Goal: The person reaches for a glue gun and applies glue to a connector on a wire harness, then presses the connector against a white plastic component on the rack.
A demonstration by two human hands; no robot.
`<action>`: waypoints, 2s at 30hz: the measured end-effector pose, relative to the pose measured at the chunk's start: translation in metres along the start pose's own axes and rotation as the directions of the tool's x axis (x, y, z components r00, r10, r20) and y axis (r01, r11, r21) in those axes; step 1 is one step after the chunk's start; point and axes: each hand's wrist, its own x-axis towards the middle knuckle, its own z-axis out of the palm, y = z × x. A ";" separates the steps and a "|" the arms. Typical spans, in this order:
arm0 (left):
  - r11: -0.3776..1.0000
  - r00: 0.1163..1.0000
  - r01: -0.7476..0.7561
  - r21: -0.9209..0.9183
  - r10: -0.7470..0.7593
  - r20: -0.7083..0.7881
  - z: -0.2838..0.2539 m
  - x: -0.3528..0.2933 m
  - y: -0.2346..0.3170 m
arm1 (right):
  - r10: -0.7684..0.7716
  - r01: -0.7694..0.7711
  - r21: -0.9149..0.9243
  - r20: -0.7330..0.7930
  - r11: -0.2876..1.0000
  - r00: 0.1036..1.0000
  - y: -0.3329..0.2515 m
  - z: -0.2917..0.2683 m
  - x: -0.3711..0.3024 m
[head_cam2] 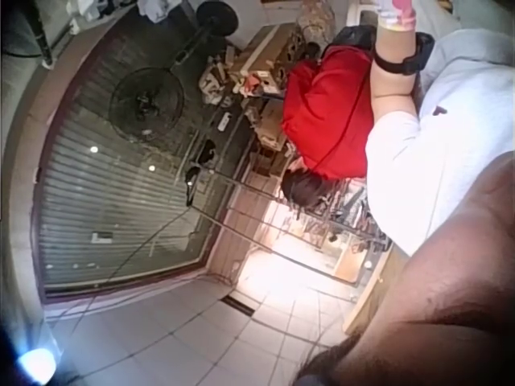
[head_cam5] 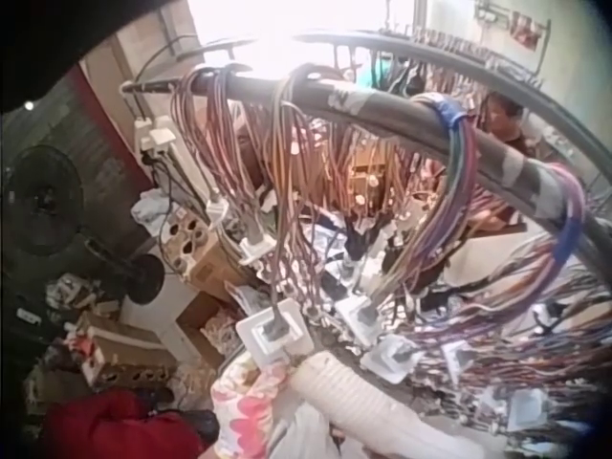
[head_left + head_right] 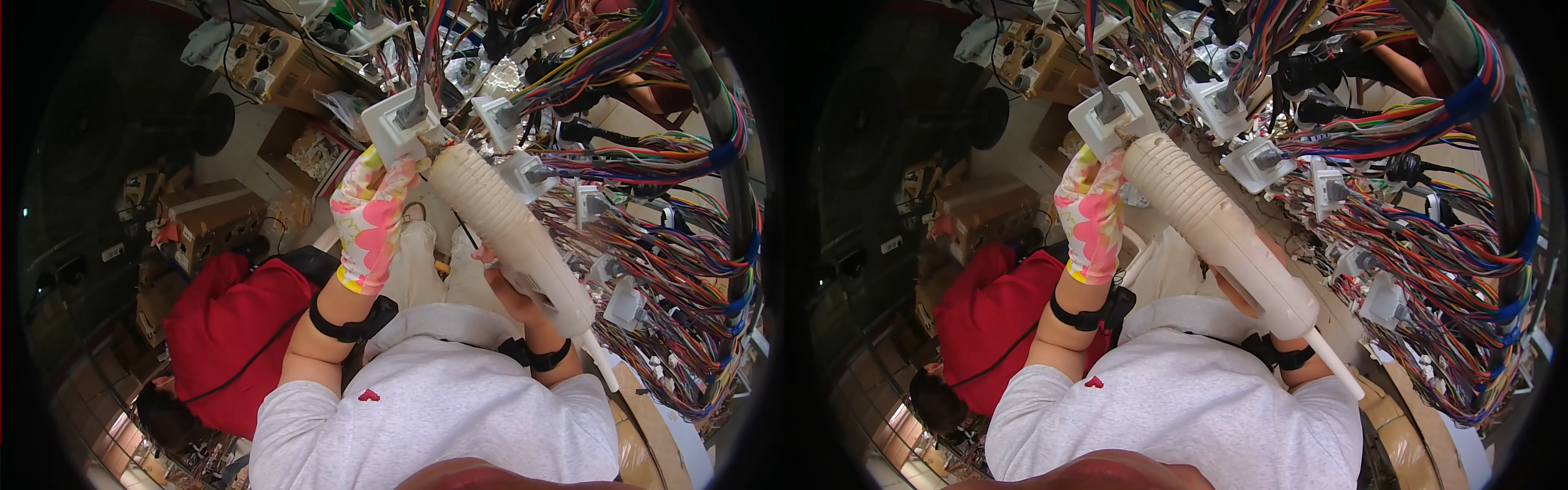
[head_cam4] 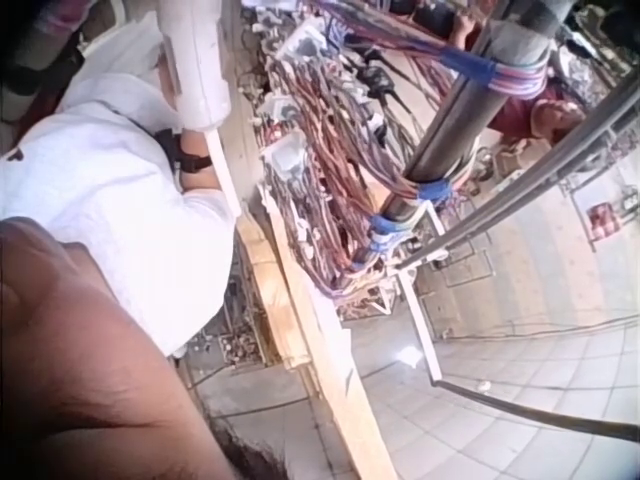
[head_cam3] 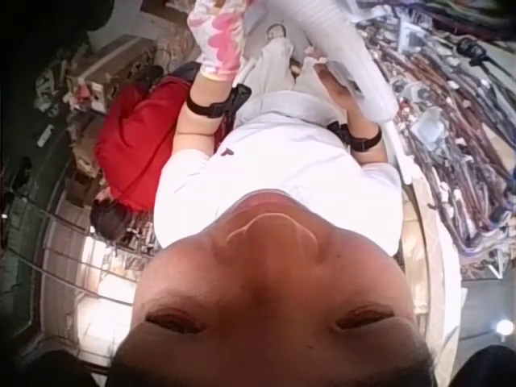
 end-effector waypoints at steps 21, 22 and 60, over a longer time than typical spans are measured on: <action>0.993 0.995 0.082 -0.085 -0.086 -0.041 0.005 0.001 0.008 | 0.411 -0.324 -0.618 -0.002 0.716 0.912 -0.042 0.029 0.026; 0.993 0.995 0.082 -0.086 -0.086 -0.041 0.004 0.001 0.008 | 0.410 -0.210 -0.799 0.050 0.564 0.911 -0.045 0.033 0.030; 0.900 0.979 0.178 -0.399 -0.120 0.165 -0.023 0.033 -0.046 | 0.363 -0.152 -0.717 0.150 0.681 0.919 -0.026 0.046 0.048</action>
